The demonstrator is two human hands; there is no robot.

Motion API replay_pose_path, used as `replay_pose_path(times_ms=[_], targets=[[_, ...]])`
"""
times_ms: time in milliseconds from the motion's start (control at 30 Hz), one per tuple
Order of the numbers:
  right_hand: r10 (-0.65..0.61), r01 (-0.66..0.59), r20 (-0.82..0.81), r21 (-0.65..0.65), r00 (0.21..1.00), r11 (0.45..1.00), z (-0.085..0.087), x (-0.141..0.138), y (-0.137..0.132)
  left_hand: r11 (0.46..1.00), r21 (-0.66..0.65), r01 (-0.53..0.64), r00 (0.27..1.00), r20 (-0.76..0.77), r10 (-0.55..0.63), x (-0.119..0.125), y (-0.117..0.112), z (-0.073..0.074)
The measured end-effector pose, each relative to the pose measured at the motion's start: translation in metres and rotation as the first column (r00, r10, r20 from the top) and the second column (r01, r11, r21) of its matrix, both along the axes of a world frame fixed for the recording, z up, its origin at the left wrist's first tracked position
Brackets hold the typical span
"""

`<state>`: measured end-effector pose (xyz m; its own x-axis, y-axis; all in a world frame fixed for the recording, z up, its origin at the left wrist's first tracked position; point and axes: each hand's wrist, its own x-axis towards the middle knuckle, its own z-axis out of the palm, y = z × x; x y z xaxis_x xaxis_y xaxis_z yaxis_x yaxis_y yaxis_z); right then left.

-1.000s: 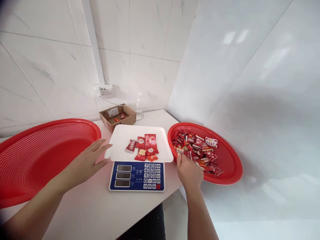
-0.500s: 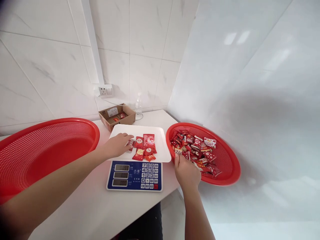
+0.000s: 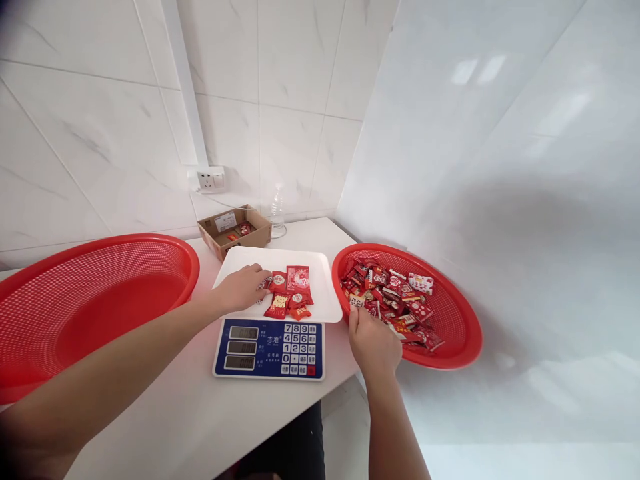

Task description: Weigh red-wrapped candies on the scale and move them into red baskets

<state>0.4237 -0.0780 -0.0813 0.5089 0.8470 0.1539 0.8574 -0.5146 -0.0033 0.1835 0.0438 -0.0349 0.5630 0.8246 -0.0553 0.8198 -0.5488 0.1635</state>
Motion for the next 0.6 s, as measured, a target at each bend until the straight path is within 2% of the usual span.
replay_pose_path(times_ms=[167, 600], targets=[[-0.011, 0.01, -0.038, -0.017, 0.999, 1.0, 0.0031, -0.0012, 0.0, 1.0, -0.008, 0.0, 1.0, 0.011, 0.0, 0.0013, -0.0007, 0.0001], [0.003, -0.003, -0.028, 0.006, 1.0, 1.0, -0.0019, 0.0011, 0.0007, 1.0, 0.001, 0.003, 0.998, 0.068, -0.003, 0.0015, 0.0014, -0.0073]])
